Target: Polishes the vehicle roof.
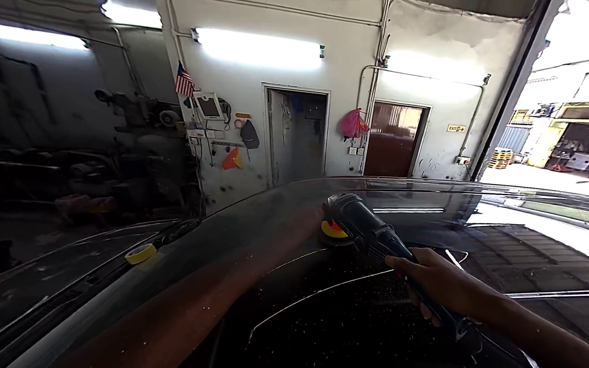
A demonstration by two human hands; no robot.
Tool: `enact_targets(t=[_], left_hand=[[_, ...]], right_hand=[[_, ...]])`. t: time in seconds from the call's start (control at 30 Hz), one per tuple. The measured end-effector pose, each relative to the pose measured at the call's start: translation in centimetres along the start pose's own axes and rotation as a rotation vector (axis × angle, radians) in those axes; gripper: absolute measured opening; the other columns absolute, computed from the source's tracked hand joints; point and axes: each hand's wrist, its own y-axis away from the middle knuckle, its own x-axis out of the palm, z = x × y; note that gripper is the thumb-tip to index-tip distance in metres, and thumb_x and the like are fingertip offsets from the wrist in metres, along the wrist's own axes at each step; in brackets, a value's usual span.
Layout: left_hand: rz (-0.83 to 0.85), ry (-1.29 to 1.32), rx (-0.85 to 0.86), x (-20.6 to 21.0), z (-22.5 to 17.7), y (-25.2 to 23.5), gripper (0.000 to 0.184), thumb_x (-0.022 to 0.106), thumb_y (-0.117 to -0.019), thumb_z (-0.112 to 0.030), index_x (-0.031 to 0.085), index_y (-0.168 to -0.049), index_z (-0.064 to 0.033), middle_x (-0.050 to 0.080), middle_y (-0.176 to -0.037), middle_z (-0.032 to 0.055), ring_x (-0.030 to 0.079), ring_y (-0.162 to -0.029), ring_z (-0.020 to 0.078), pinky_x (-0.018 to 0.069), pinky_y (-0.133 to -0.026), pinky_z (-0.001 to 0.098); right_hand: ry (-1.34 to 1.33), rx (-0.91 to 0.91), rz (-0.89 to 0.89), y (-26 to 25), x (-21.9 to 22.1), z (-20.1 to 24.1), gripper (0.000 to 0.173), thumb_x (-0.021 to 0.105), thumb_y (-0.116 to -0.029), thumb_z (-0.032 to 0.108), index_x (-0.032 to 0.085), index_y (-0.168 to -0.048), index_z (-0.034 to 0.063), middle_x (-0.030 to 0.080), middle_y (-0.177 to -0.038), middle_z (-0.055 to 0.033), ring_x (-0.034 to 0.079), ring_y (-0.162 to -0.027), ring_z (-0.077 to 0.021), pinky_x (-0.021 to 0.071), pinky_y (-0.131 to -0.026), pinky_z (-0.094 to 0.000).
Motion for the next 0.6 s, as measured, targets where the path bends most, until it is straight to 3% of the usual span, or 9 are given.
enact_targets(t=[0.2, 0.47, 0.6], left_hand=[[0.030, 0.041, -0.075, 0.2, 3.0, 2.8, 0.036, 0.058, -0.1005, -0.011, 0.051, -0.135, -0.0020, 0.067, -0.114, 0.0214, 0.067, -0.107, 0.0406, 0.0544, -0.089, 0.0578], [0.016, 0.041, -0.160, 2.2, 8.1, 6.0, 0.035, 0.060, -0.1026, -0.020, 0.051, -0.132, -0.0022, 0.068, -0.109, 0.0196, 0.069, -0.103, 0.0391, 0.0550, -0.090, 0.0560], [0.028, 0.076, -0.243, 3.2, 10.1, 8.0, 0.046, 0.059, -0.1024, -0.024, 0.047, -0.140, -0.0013, 0.068, -0.110, 0.0217, 0.069, -0.104, 0.0410, 0.0547, -0.090, 0.0581]], right_hand=[[0.056, -0.029, 0.056, -0.7, 2.2, 1.7, 0.045, 0.047, -0.1060, 0.054, 0.052, -0.112, 0.0097, 0.060, -0.065, -0.0072, 0.064, -0.048, -0.0179, 0.0578, -0.046, -0.0323], [0.123, -0.050, 0.119, -1.3, 6.0, 4.3, 0.045, 0.048, -0.1054, 0.054, 0.051, -0.113, 0.0098, 0.060, -0.066, -0.0068, 0.064, -0.048, -0.0172, 0.0580, -0.047, -0.0323], [0.171, -0.047, 0.152, -1.2, 7.8, 5.6, 0.046, 0.048, -0.1052, 0.055, 0.050, -0.113, 0.0099, 0.059, -0.067, -0.0052, 0.064, -0.049, -0.0156, 0.0579, -0.047, -0.0306]])
